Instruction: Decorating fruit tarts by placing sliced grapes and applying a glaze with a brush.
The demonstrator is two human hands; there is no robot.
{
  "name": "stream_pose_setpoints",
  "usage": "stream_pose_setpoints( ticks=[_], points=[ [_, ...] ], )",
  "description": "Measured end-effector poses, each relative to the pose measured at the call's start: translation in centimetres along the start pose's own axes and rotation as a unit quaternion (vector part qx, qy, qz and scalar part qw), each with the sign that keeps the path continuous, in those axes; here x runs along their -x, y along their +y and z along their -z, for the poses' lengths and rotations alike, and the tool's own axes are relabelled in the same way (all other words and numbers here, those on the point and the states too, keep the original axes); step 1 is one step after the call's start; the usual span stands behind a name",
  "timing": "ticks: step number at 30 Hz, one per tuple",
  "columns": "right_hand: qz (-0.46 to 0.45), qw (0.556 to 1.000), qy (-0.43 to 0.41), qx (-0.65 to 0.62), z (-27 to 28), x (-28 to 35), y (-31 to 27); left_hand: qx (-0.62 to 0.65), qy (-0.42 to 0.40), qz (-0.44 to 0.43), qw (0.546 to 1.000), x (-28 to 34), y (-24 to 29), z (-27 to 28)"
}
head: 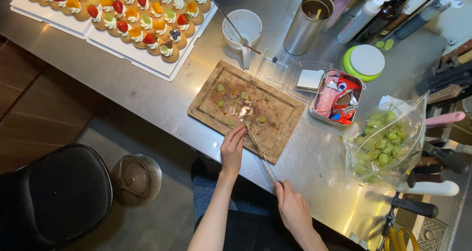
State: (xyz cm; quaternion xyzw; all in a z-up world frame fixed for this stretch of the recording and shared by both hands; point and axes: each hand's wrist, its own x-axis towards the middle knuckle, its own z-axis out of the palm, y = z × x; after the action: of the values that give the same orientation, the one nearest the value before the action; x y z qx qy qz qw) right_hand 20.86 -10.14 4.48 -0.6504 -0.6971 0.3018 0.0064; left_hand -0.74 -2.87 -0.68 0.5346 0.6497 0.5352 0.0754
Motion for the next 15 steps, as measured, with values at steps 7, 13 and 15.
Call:
stream_pose_setpoints(
  ticks=[7, 13, 15],
  points=[
    [0.01, 1.0, -0.008, 0.019, -0.1, -1.4, -0.5, 0.002, 0.006, 0.011, 1.0, -0.3, 0.6, 0.0],
    [0.009, 1.0, 0.004, 0.022, 1.0, -0.1, 0.8, 0.175, 0.086, 0.18, 0.964, -1.3, 1.8, 1.0],
    [0.01, 0.999, 0.027, 0.025, 1.3, -0.8, 0.4, 0.237, 0.111, 0.216, 0.941, -2.9, 1.4, 2.3]
  ],
)
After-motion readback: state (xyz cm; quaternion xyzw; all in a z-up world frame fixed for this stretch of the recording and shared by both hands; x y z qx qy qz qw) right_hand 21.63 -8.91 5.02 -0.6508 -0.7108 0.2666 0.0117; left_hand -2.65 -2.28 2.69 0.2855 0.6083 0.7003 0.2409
